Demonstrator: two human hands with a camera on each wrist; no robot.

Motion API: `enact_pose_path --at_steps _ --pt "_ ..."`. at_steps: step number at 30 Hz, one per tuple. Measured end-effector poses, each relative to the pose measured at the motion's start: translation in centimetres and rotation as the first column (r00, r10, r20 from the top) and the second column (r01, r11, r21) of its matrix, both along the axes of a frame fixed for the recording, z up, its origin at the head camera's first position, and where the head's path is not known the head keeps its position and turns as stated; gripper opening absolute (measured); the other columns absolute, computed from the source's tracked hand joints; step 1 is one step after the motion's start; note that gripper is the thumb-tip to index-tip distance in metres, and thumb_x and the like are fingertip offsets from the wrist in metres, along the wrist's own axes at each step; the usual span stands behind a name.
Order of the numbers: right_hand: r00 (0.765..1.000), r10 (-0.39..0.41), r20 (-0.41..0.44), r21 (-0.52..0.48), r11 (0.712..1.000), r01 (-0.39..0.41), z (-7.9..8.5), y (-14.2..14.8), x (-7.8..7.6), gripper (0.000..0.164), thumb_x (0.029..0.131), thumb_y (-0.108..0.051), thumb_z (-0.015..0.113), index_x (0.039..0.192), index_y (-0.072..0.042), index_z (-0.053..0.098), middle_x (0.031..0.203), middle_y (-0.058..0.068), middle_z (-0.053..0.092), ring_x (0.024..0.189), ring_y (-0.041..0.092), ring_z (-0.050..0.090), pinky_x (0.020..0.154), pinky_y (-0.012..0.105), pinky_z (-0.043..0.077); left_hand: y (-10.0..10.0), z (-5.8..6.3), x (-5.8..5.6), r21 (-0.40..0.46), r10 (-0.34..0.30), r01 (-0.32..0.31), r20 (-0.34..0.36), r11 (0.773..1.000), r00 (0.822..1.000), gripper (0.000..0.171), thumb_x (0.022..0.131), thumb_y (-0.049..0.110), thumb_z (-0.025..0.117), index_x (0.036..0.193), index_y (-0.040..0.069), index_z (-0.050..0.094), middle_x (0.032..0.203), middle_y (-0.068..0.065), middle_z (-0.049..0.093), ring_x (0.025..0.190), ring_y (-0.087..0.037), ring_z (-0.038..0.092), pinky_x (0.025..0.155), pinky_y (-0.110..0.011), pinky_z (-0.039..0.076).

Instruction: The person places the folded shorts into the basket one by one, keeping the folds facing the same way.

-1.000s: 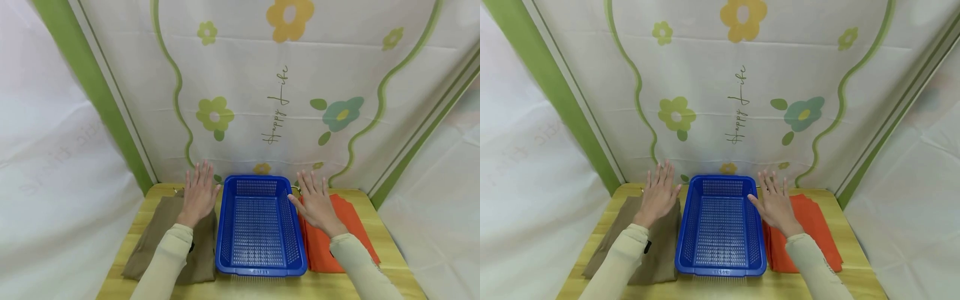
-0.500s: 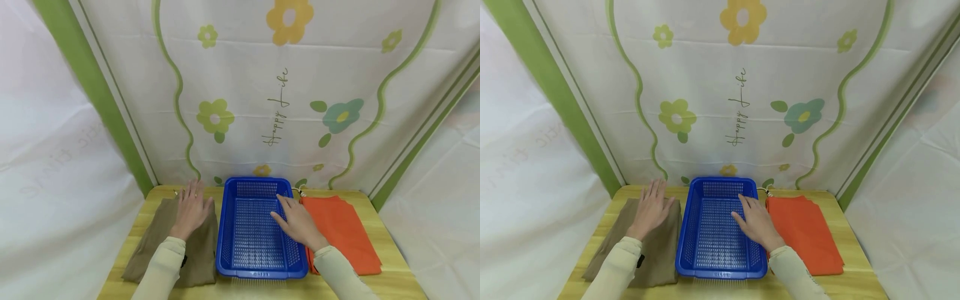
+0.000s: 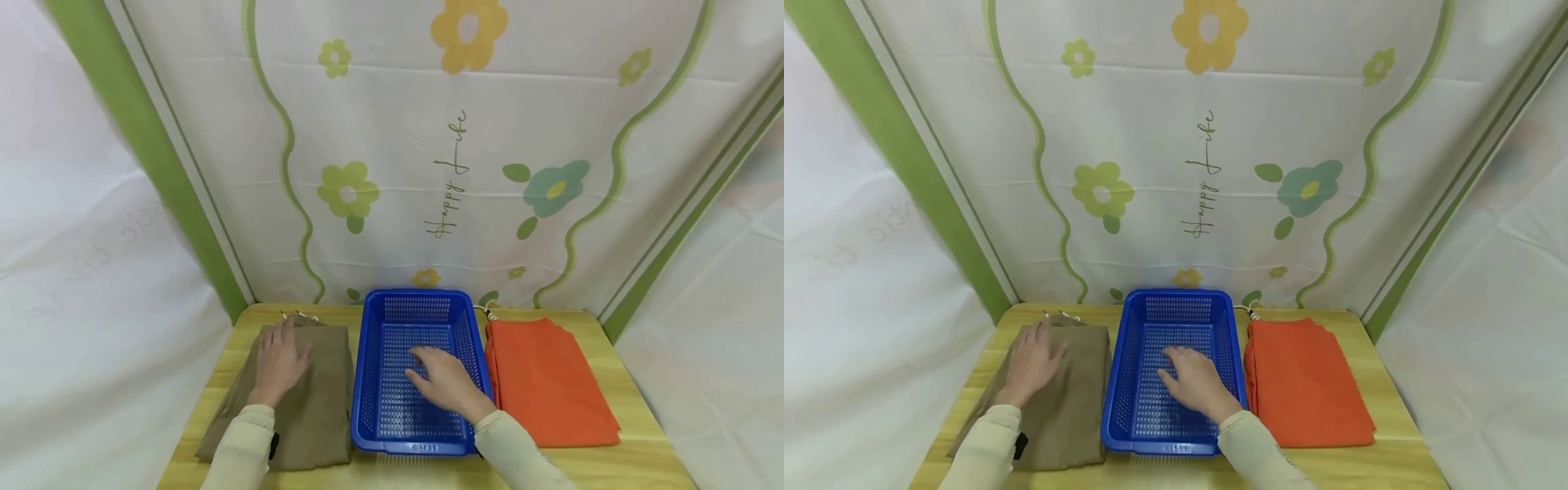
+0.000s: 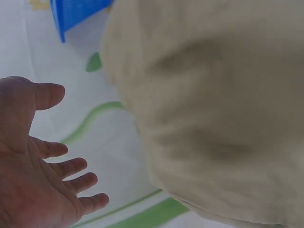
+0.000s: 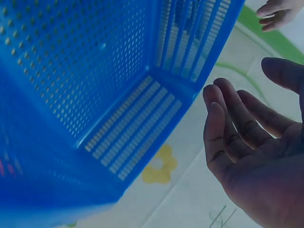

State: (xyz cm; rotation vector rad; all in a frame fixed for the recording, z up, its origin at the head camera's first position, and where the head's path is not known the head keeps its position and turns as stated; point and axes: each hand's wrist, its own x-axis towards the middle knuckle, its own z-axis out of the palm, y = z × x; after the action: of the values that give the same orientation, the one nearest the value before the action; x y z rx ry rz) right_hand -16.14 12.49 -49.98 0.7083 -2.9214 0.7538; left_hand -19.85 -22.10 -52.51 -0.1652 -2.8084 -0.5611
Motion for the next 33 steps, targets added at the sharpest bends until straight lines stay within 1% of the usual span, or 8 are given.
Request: enact_pose_path --at_steps 5,11,14,17,20,24,29,33 --pt "0.998 0.051 0.024 0.002 0.999 -0.051 -0.3 -1.4 0.6 0.036 0.098 -0.029 0.069 0.129 -0.010 0.067 0.104 0.000 0.072 0.091 0.011 0.065 0.078 0.037 0.056 -1.9 -0.6 0.7 0.004 0.057 -0.058 0.125 0.998 0.991 0.073 0.099 0.028 0.064 0.144 -0.020 0.033 0.142 -0.045 0.035 0.130 -0.063 0.035 0.106 -0.073 0.027" --pt "0.994 0.107 0.034 -0.023 0.994 -0.106 -0.5 -3.1 1.2 0.035 0.098 -0.029 0.069 0.127 -0.009 0.067 0.103 0.000 0.072 0.087 0.008 0.064 0.075 0.033 0.056 -4.1 -1.4 1.5 0.005 0.132 -0.138 0.246 0.990 0.960 0.075 0.098 0.026 0.064 0.142 -0.023 0.029 0.141 -0.050 0.028 0.128 -0.068 0.030 0.101 -0.076 0.027" --pt "0.991 0.130 0.035 -0.031 0.991 -0.129 -0.6 -3.8 1.4 0.035 0.098 -0.029 0.069 0.127 -0.009 0.067 0.103 -0.001 0.072 0.086 0.006 0.063 0.075 0.031 0.056 -5.1 -2.1 2.0 0.007 0.175 -0.186 0.312 0.983 0.934 0.080 0.096 0.028 0.064 0.144 -0.024 0.025 0.141 -0.052 0.024 0.127 -0.071 0.028 0.098 -0.079 0.027" --pt "0.989 0.142 0.050 -0.034 0.989 -0.141 -0.6 -4.4 1.6 0.036 0.098 -0.029 0.069 0.128 -0.009 0.067 0.103 -0.002 0.071 0.085 0.005 0.063 0.076 0.030 0.056 -5.9 -3.0 2.4 0.020 0.205 -0.231 0.391 0.973 0.897 0.090 0.097 0.034 0.062 0.148 -0.023 0.015 0.142 -0.053 0.020 0.127 -0.073 0.024 0.097 -0.081 0.024" --pt "0.987 0.148 0.067 -0.033 0.989 -0.146 -0.5 -4.9 1.7 0.037 0.098 -0.029 0.068 0.129 -0.008 0.067 0.103 -0.001 0.071 0.085 0.005 0.062 0.076 0.029 0.055 -6.5 -3.6 2.6 0.036 0.225 -0.271 0.459 0.962 0.860 0.099 0.097 0.041 0.062 0.148 -0.023 0.007 0.142 -0.055 0.015 0.127 -0.074 0.020 0.098 -0.083 0.020" --pt "0.986 0.149 0.081 -0.031 0.989 -0.147 -0.3 -5.5 1.7 0.038 0.098 -0.030 0.068 0.130 -0.007 0.066 0.101 -0.001 0.070 0.081 0.003 0.059 0.074 0.028 0.053 -7.3 -4.3 2.9 0.062 0.237 -0.313 0.518 0.948 0.822 0.107 0.094 0.046 0.065 0.146 -0.024 0.003 0.140 -0.057 0.012 0.127 -0.075 0.016 0.099 -0.084 0.018" --pt "0.982 0.162 0.097 -0.056 0.986 -0.157 -0.2 -6.3 2.0 0.038 0.099 -0.029 0.068 0.130 -0.007 0.066 0.101 -0.003 0.070 0.087 0.006 0.063 0.075 0.028 0.054 -7.9 -5.3 3.3 0.081 0.260 -0.362 0.553 0.929 0.792 0.111 0.089 0.046 0.071 0.143 -0.025 0.004 0.136 -0.057 0.015 0.124 -0.075 0.019 0.096 -0.084 0.021" --pt "0.979 0.176 0.102 -0.079 0.983 -0.168 -0.1 -7.1 2.1 0.038 0.098 -0.028 0.069 0.130 -0.006 0.066 0.100 -0.002 0.070 0.086 0.007 0.063 0.074 0.027 0.054 -8.3 -6.1 3.4 0.085 0.280 -0.388 0.555 0.918 0.783 0.110 0.086 0.046 0.075 0.140 -0.026 0.011 0.132 -0.056 0.020 0.122 -0.074 0.022 0.095 -0.082 0.024"
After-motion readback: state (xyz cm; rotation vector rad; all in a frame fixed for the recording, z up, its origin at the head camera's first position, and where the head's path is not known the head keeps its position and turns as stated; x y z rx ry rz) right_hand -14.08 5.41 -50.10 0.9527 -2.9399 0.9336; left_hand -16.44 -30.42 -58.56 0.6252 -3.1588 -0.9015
